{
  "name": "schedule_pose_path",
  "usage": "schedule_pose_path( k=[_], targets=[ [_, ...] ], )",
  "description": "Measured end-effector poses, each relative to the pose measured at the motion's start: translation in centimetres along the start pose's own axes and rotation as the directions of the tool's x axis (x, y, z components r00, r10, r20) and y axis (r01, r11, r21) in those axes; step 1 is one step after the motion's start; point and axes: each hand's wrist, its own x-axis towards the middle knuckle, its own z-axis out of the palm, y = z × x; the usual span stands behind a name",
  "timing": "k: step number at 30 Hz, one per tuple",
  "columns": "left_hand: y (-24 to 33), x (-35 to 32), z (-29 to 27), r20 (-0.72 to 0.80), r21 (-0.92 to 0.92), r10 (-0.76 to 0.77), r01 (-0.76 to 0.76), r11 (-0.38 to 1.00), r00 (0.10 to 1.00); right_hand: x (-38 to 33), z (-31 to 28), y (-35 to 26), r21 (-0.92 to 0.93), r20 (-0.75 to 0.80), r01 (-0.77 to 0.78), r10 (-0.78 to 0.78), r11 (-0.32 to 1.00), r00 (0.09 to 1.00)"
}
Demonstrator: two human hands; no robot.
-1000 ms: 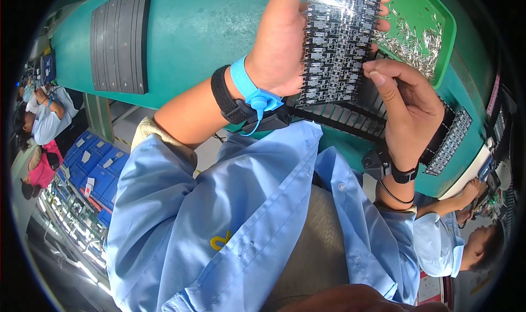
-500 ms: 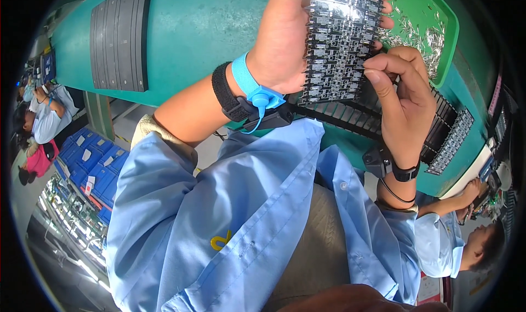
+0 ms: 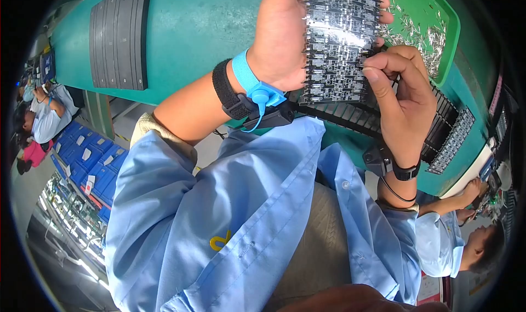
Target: Assembling small electronic components onto a grid array.
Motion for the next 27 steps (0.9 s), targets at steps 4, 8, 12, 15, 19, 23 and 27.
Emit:
schedule_pose_path(
  k=[4, 8, 12, 15, 19, 23, 27],
  targets=[
    [0.0, 0.0, -0.1, 0.011, 0.007, 0.007, -0.007, 1.0, 1.0, -0.1, 0.1, 0.0, -0.01, -0.008, 0.014, -0.015, 1.0, 1.0],
    [0.0, -0.1, -0.3, 0.016, -0.005, 0.006, -0.006, 1.0, 1.0, 0.0, 0.3, -0.1, 0.004, -0.032, 0.015, -0.015, 1.0, 0.999],
    [0.0, -0.1, -0.4, 0.033, -0.003, 0.011, -0.011, 1.0, 0.999, 0.1, 0.4, -0.1, 0.027, -0.062, 0.01, -0.008, 1.0, 0.998],
    [0.2, -0.2, -0.5, 0.028, 0.033, 0.018, -0.019, 0.999, 0.999, 0.2, 0.4, -0.1, 0.023, -0.059, 0.006, -0.005, 1.0, 0.998],
    [0.1, -0.3, -0.9, 0.041, 0.056, 0.026, -0.028, 0.998, 0.999, -0.1, 0.6, 0.0, -0.022, -0.078, 0.031, -0.032, 0.999, 0.996],
    [0.2, -0.2, -1.3, 0.094, 0.044, 0.021, -0.025, 0.999, 0.995, 0.1, 0.8, 0.2, 0.019, -0.104, 0.072, -0.07, 0.997, 0.992],
    [0.2, -0.4, -1.4, 0.097, 0.033, 0.008, -0.011, 0.999, 0.995, 0.0, 0.9, 0.3, 0.044, -0.104, 0.059, -0.055, 0.997, 0.993]
  ],
)
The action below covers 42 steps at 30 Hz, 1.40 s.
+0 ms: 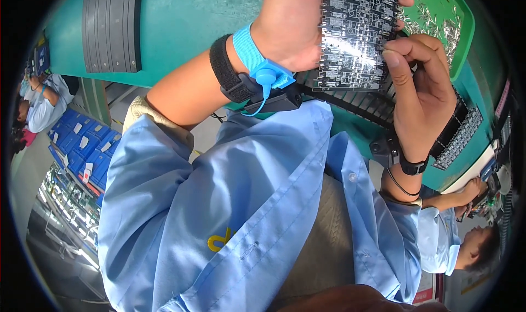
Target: Assembling small electronic components onto a grid array.
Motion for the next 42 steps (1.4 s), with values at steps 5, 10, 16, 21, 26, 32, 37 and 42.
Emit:
schedule_pose_path(
  k=[5, 10, 16, 21, 26, 32, 37, 42],
  targets=[
    [0.1, -0.1, 0.0, 0.012, -0.025, -0.02, 0.02, 0.999, 1.0, -0.1, 0.0, -0.2, -0.032, 0.005, -0.002, 0.002, 1.0, 1.0],
    [0.1, 0.0, 0.1, 0.004, 0.002, -0.008, 0.008, 1.0, 1.0, -0.1, 0.3, -0.3, -0.064, -0.028, 0.034, -0.036, 0.997, 0.999],
    [0.0, 0.1, 0.9, -0.052, 0.043, 0.036, -0.034, 0.998, 0.998, -0.4, 0.4, -0.5, -0.205, -0.018, 0.107, -0.114, 0.973, 0.993],
    [-0.5, 0.9, 3.0, -0.569, 0.302, 0.185, -0.006, 0.953, 0.801, -0.3, 0.8, -0.5, -0.315, -0.084, 0.198, -0.235, 0.928, 0.968],
    [-0.2, 0.0, 0.3, -0.06, 0.112, 0.09, -0.083, 0.99, 0.994, -0.4, 0.9, -0.5, -0.383, -0.092, 0.226, -0.28, 0.896, 0.956],
    [-0.4, 0.0, 0.5, -0.031, 0.121, 0.123, -0.118, 0.986, 0.992, -0.5, 1.1, -0.6, -0.448, -0.087, 0.238, -0.308, 0.862, 0.948],
    [-0.9, 0.1, 0.9, -0.121, 0.196, 0.198, -0.172, 0.965, 0.973, -0.5, 1.3, -0.6, -0.459, -0.094, 0.224, -0.297, 0.86, 0.95],
    [-1.5, 0.6, 1.9, -0.321, 0.469, 0.318, -0.142, 0.872, 0.892, -0.6, 1.2, -0.8, -0.515, -0.07, 0.222, -0.298, 0.828, 0.952]
  ],
)
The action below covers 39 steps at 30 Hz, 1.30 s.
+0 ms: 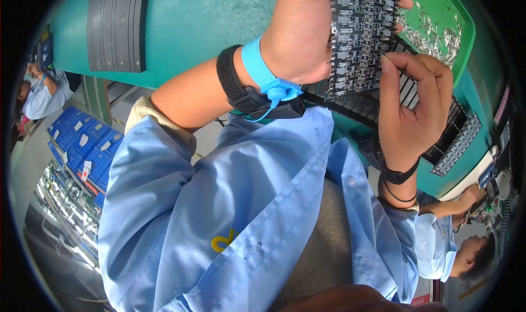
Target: Assembling small electronic components onto a grid array.
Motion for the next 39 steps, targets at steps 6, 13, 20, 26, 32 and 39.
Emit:
schedule_pose_path(
  k=[6, 13, 20, 26, 32, 39],
  targets=[
    [0.2, 0.2, -0.9, 0.245, -0.159, -0.01, 0.05, 0.986, 0.97, 0.3, -0.2, -0.1, -0.065, 0.024, 0.086, -0.085, 0.994, 0.996],
    [0.0, 0.1, -0.6, 0.255, -0.204, -0.024, 0.078, 0.976, 0.967, 0.5, -0.2, 0.1, -0.048, 0.049, 0.123, -0.121, 0.991, 0.992],
    [0.0, 0.0, -0.5, 0.168, -0.131, -0.062, 0.084, 0.988, 0.984, 0.6, -0.4, 0.1, 0.089, 0.073, 0.032, -0.039, 0.995, 0.997],
    [0.1, -0.1, -0.1, 0.038, 0.008, -0.07, 0.07, 0.998, 0.997, 0.8, -0.8, 0.0, 0.303, 0.159, -0.203, 0.161, 0.931, 0.974],
    [0.2, -0.1, 0.0, 0.01, 0.06, -0.078, 0.078, 0.995, 0.997, 0.9, -1.3, 0.3, 0.377, 0.175, -0.222, 0.166, 0.899, 0.97],
    [0.2, 0.0, -0.1, 0.025, 0.023, -0.062, 0.062, 0.998, 0.998, 1.0, -1.2, 0.3, 0.249, 0.188, -0.126, 0.08, 0.96, 0.979]
  ],
)
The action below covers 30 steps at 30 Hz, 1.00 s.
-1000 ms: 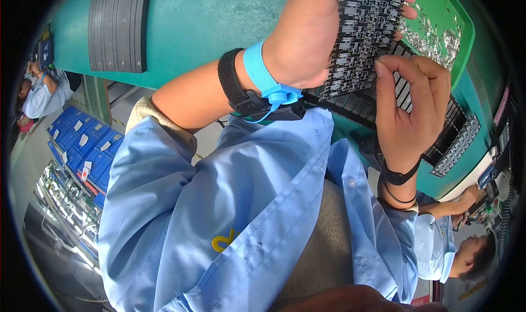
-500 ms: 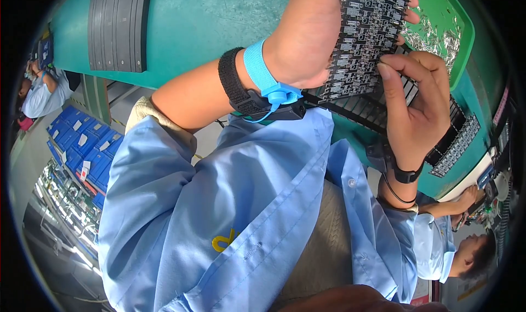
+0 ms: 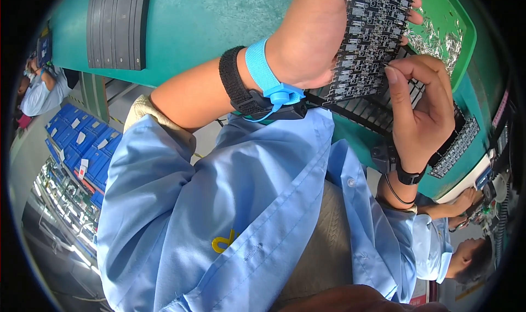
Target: Assembling small electronic components onto a grid array.
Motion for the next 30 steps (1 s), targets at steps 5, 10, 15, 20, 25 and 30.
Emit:
schedule_pose_path(
  k=[5, 10, 15, 20, 25, 30],
  targets=[
    [0.0, 0.1, 0.1, 0.031, -0.024, -0.004, 0.005, 1.0, 1.0, 0.3, -0.2, 0.3, -0.242, 0.046, 0.2, -0.194, 0.949, 0.98],
    [0.0, 0.1, -0.7, 0.266, -0.251, -0.021, 0.09, 0.964, 0.964, 0.6, -0.2, 0.9, -0.342, 0.091, 0.356, -0.346, 0.869, 0.934],
    [0.0, 0.1, -0.7, 0.216, -0.23, -0.079, 0.129, 0.964, 0.973, 0.6, -0.3, 1.0, -0.283, 0.09, 0.343, -0.331, 0.896, 0.939],
    [0.1, -0.2, -0.8, 0.311, -0.33, -0.044, 0.152, 0.932, 0.949, 0.3, -0.6, 0.5, 0.031, 0.091, 0.037, -0.04, 0.999, 0.995],
    [0.1, -0.1, -0.9, 0.317, -0.312, -0.041, 0.144, 0.939, 0.948, -0.2, -0.7, 1.2, 0.361, 0.156, -0.25, 0.206, 0.899, 0.966],
    [0.2, -0.1, -0.6, 0.464, -0.444, -0.047, 0.278, 0.851, 0.885, 0.1, -1.0, 0.4, 0.62, 0.164, -0.374, 0.353, 0.69, 0.921]
  ],
)
